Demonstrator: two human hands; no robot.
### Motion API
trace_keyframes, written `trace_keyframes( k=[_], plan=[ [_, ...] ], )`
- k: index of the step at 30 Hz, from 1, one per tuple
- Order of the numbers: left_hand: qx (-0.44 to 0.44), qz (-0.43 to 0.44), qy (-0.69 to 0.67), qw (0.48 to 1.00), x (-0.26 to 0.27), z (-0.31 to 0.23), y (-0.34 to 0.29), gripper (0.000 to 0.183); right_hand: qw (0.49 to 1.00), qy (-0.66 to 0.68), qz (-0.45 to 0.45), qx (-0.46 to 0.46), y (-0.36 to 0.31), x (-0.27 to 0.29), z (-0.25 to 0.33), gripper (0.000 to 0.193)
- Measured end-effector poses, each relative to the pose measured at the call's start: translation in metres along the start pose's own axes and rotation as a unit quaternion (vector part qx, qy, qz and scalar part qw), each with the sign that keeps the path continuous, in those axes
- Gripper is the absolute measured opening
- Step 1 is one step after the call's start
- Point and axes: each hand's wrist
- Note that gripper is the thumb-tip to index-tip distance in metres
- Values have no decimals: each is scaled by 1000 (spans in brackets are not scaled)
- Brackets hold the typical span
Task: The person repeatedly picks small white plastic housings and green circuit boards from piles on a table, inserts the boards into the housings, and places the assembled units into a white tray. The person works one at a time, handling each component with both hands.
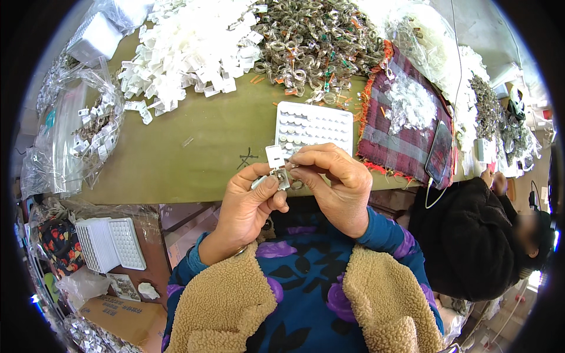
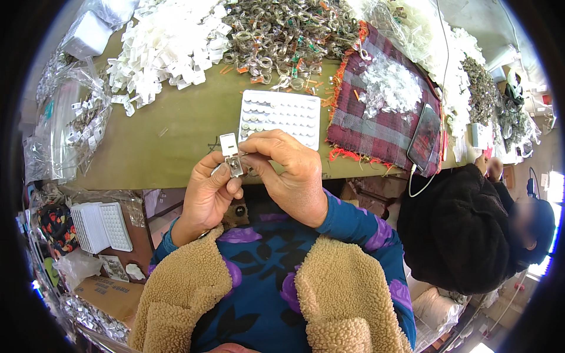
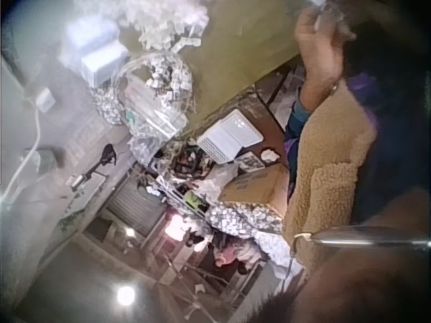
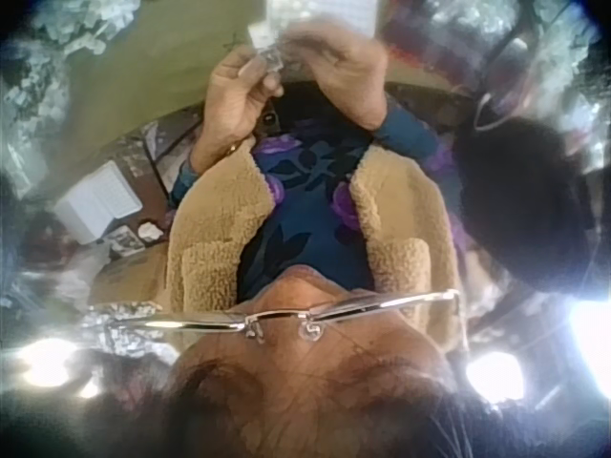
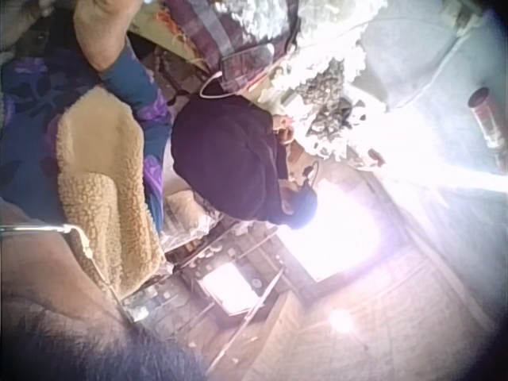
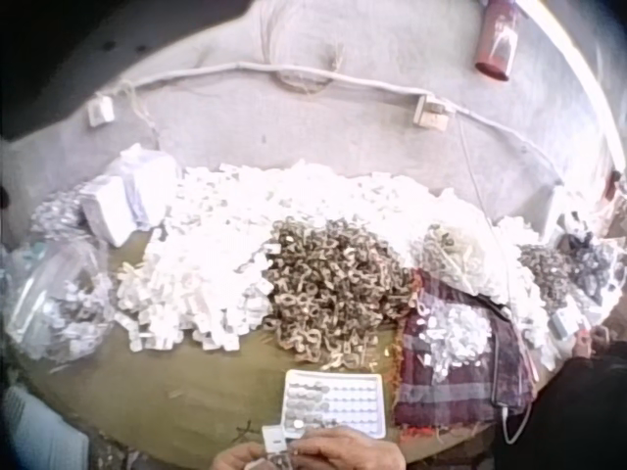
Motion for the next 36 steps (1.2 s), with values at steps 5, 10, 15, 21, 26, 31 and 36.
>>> trace_keyframes(
  k=[5,10,15,21,26,31,36],
  plan=[
    [6,-6,-7,1000,1,2,0,20,998,-20,14,53,-2,0,-4,21],
    [5,-22,7,1000,1,3,-1,18,997,71,11,-16,-5,1,-9,17],
    [-11,-55,72,996,0,-2,-5,30,994,-50,-97,-29,2,57,-25,18],
    [-48,-4,44,998,2,-7,1,29,948,-234,-215,-29,-17,130,-50,24],
    [-37,-19,70,997,-2,-1,8,27,929,-312,-193,45,-28,136,-73,22],
    [-26,-25,80,996,-8,2,10,26,905,-385,-115,138,-24,131,-83,19],
    [-23,-32,87,995,-11,4,13,26,948,-249,-198,5,-33,128,-78,17]
  ],
)
Point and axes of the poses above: each hand's wrist, its own y-axis towards the middle knuckle, its own x-axis out of the back of the hand, z = x × y, and after that the axes turned 4 degrees about y, right-handed
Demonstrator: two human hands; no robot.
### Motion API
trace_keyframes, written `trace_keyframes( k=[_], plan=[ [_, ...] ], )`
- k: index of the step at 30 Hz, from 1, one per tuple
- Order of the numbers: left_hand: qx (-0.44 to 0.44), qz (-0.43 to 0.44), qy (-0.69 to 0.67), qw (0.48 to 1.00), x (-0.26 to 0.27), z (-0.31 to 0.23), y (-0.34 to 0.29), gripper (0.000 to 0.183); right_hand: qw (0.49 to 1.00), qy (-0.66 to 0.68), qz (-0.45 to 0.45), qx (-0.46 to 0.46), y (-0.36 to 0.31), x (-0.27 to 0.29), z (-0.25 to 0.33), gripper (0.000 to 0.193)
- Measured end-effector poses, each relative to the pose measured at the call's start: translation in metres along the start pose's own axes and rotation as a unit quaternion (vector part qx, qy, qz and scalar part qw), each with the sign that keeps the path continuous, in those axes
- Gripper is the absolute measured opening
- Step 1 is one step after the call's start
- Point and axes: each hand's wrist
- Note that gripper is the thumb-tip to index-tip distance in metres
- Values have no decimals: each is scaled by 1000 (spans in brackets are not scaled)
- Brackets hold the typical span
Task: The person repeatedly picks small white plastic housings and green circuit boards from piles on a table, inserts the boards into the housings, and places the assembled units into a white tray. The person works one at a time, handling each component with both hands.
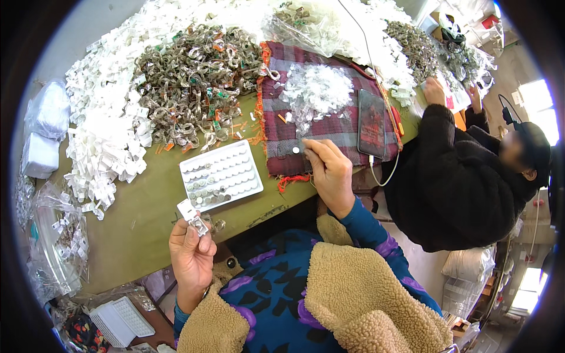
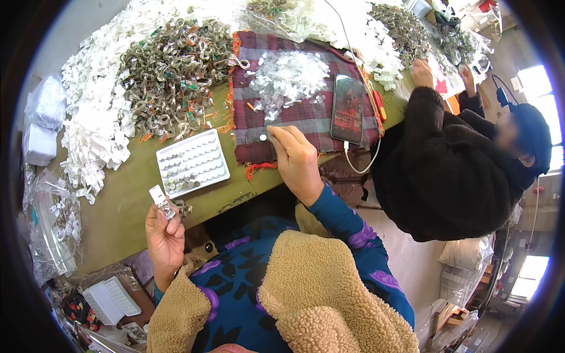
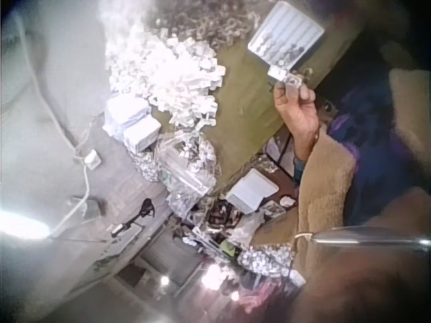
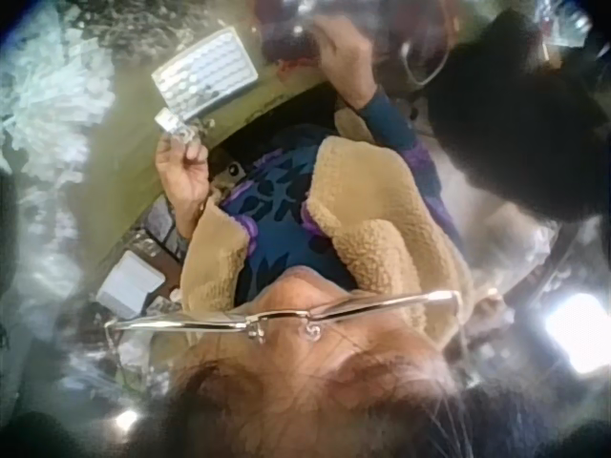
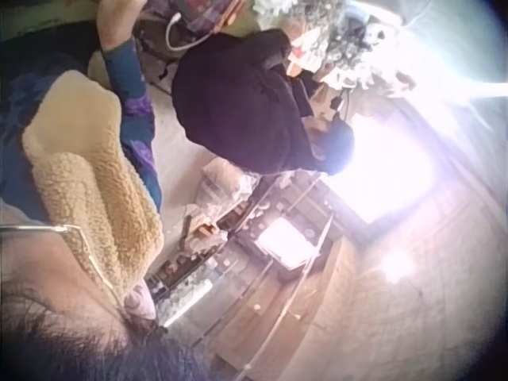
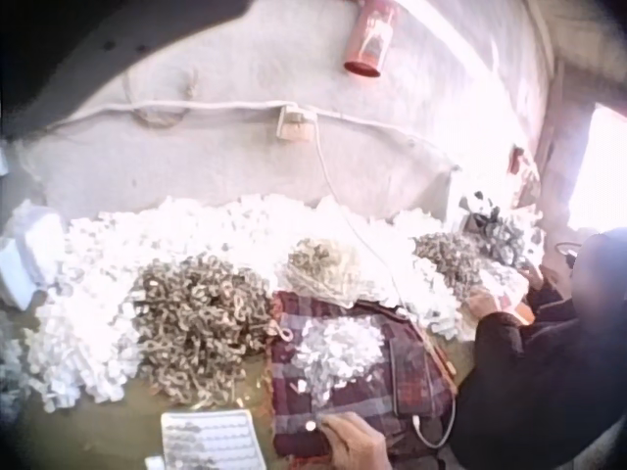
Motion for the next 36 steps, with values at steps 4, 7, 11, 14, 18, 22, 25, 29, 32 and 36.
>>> trace_keyframes(
  k=[4,7,11,14,18,22,25,29,32,36],
  plan=[
    [2,9,4,1000,-4,0,1,27,998,-48,32,29,2,-6,1,16],
    [3,13,-21,1000,-2,-2,-3,26,993,-95,53,39,3,-10,5,13],
    [25,18,-56,998,4,-4,-9,24,987,-114,114,-20,5,-5,9,13],
    [30,31,-84,996,9,-5,-12,23,980,-105,159,-60,13,1,9,14],
    [20,40,-104,994,14,-8,-16,22,969,-134,189,-80,25,1,25,13],
    [20,40,-105,993,16,-8,-19,21,974,7,199,-112,16,-13,76,9],
    [24,42,-105,993,16,-5,-20,21,957,118,265,-30,-9,-39,121,10],
    [15,38,-112,993,14,-2,-21,19,944,192,260,62,-18,-75,144,17],
    [12,20,-119,993,14,0,-21,18,949,182,238,102,-20,-85,147,18],
    [20,19,-110,993,15,2,-17,18,938,183,277,102,-16,-81,143,16]
  ],
)
Point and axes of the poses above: each hand's wrist, its own y-axis towards the middle knuckle, its own x-axis out of the back of the hand, z = x × y, and after that the axes turned 4 degrees about y, right-handed
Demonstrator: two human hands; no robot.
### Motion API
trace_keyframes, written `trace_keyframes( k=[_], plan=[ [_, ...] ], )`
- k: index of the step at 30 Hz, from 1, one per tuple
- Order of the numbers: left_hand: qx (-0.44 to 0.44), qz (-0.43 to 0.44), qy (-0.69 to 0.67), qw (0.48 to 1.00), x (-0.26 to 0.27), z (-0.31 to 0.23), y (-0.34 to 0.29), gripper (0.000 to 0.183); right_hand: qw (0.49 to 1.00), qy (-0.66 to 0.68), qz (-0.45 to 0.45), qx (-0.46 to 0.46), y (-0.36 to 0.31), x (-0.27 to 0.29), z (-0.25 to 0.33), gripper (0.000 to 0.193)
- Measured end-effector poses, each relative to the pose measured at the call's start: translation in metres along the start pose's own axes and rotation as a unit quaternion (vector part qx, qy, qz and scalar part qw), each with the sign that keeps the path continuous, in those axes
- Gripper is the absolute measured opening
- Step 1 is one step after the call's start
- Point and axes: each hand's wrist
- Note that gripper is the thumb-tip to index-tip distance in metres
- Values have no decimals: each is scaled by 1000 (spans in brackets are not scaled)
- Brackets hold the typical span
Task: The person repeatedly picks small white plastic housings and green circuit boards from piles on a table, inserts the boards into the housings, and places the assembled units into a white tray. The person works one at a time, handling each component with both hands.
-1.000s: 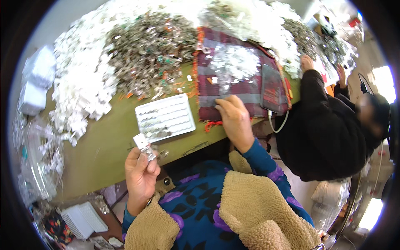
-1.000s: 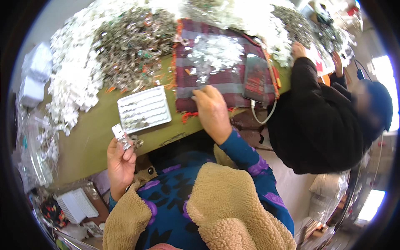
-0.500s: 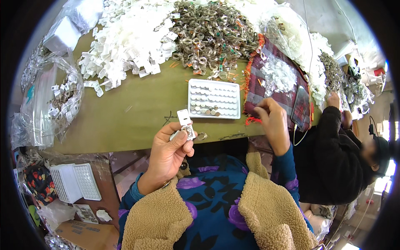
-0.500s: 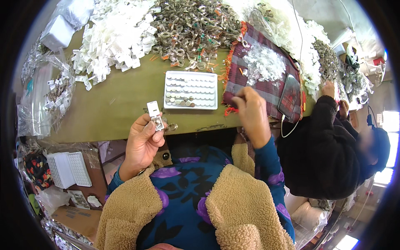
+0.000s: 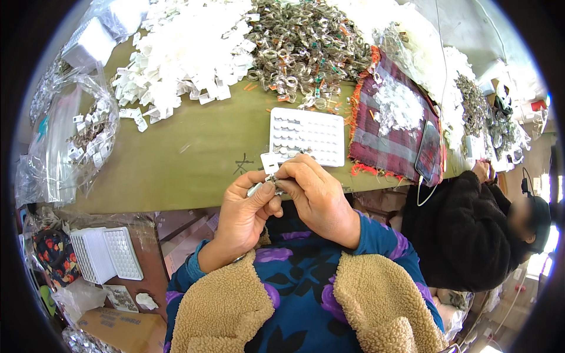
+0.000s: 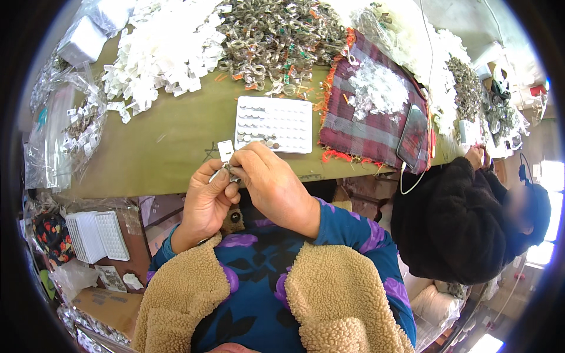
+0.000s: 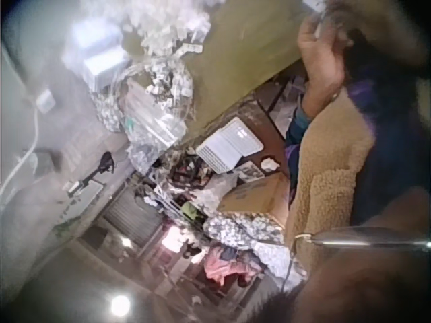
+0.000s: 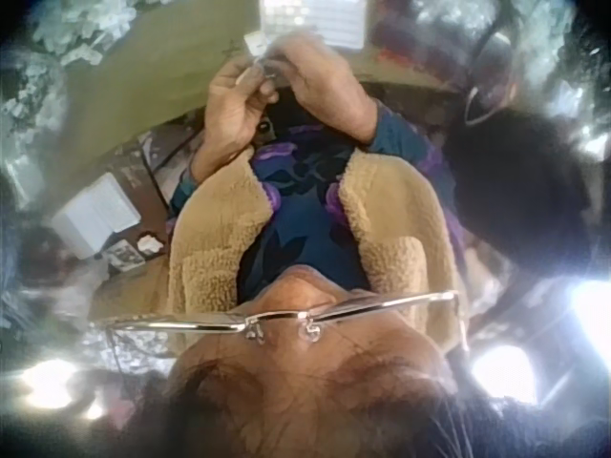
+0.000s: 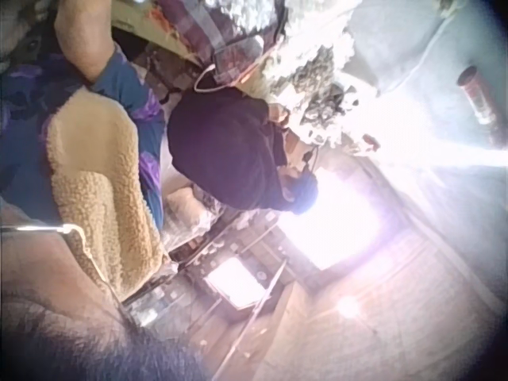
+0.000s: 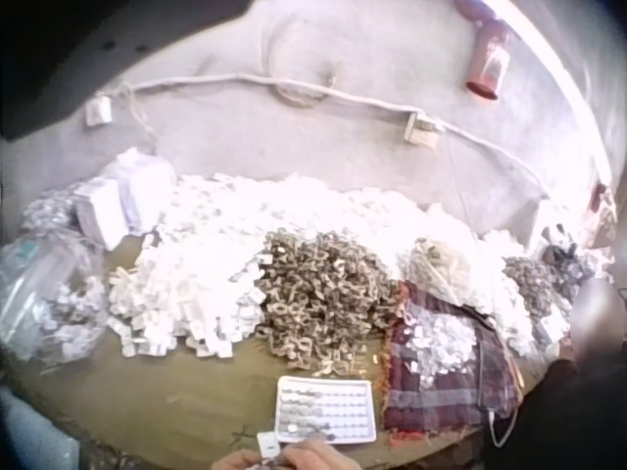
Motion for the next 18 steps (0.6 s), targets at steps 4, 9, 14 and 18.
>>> trace_keyframes(
  k=[4,9,14,18],
  plan=[
    [20,-12,6,1000,-1,1,1,17,991,60,103,-55,9,19,-10,13],
    [24,-35,-15,999,-6,-1,1,15,987,95,123,-46,10,18,-20,12],
    [-31,-63,34,997,-8,-7,4,17,984,-2,-13,179,-4,-7,-28,46],
    [-21,-62,91,994,-6,-11,9,18,988,19,-8,153,-11,-6,-33,44]
  ],
)
Point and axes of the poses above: each hand's wrist, its own y-axis towards the middle knuckle, its own x-axis out of the back of the hand, z = x × y, and after that the axes turned 4 degrees about y, right-handed
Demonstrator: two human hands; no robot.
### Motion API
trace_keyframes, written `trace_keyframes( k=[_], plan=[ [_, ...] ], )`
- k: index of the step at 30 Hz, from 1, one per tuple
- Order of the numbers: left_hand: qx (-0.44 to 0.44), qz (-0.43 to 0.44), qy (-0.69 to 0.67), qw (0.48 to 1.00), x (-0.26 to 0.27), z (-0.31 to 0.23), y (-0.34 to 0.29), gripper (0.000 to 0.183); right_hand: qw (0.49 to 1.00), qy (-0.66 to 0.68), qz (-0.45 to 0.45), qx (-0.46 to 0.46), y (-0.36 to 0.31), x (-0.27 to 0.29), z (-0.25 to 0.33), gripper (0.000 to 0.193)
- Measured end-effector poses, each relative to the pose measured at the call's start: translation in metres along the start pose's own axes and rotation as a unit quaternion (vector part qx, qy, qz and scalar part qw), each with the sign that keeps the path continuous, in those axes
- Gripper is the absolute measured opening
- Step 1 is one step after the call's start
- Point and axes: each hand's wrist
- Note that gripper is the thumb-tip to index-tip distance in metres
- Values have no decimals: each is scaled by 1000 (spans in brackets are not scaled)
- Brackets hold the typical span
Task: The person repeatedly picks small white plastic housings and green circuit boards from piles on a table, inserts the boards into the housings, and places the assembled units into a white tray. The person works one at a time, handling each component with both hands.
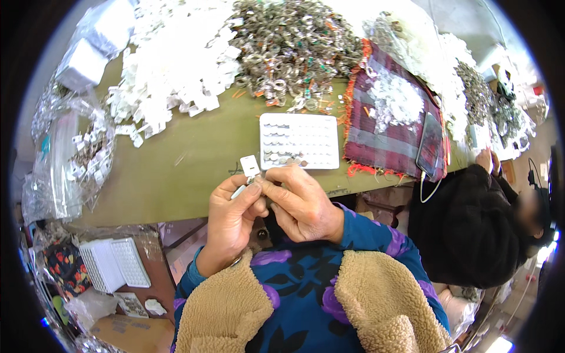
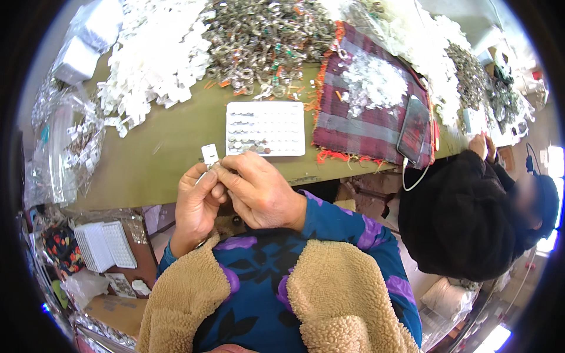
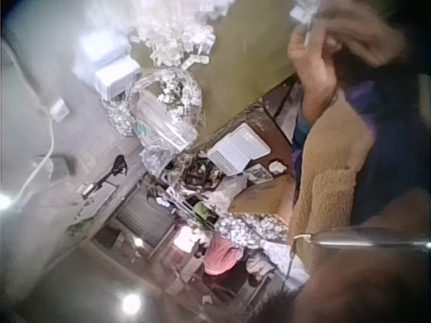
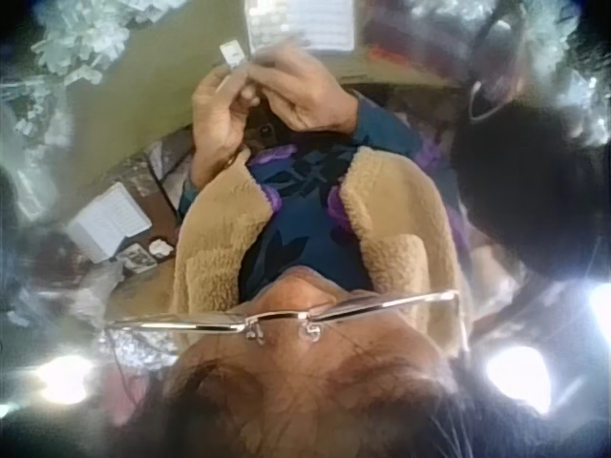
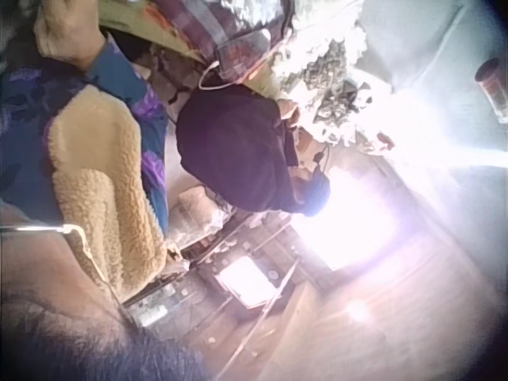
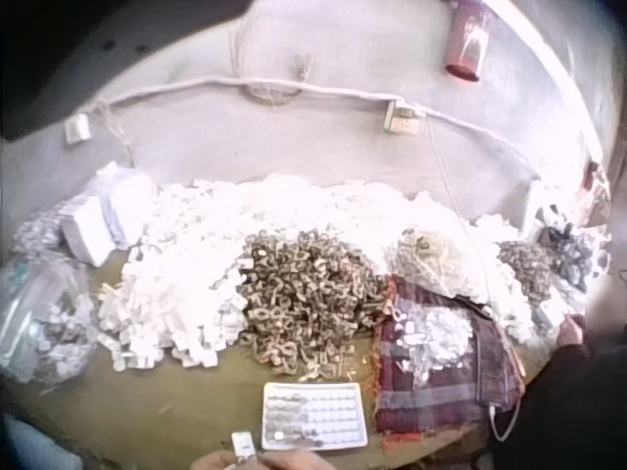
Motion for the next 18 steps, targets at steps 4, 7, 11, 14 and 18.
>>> trace_keyframes(
  k=[4,7,11,14,18],
  plan=[
    [3,6,37,999,-2,-2,1,20,993,78,-17,-86,-4,4,7,46],
    [-28,11,97,995,-10,-1,-1,19,993,92,-24,-65,-6,11,7,50],
    [-9,13,69,997,-13,-7,-1,21,991,0,-92,-99,-19,37,1,39],
    [1,25,63,998,-12,-5,2,25,978,-60,-146,-139,-34,58,-2,23],
    [-7,29,71,997,-11,1,1,28,956,-123,-192,-185,-46,76,-5,19]
  ],
)
Point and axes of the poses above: each hand's wrist, its own y-axis towards the middle knuckle, its own x-axis out of the back of the hand, z = x × y, and after that the axes turned 4 degrees about y, right-handed
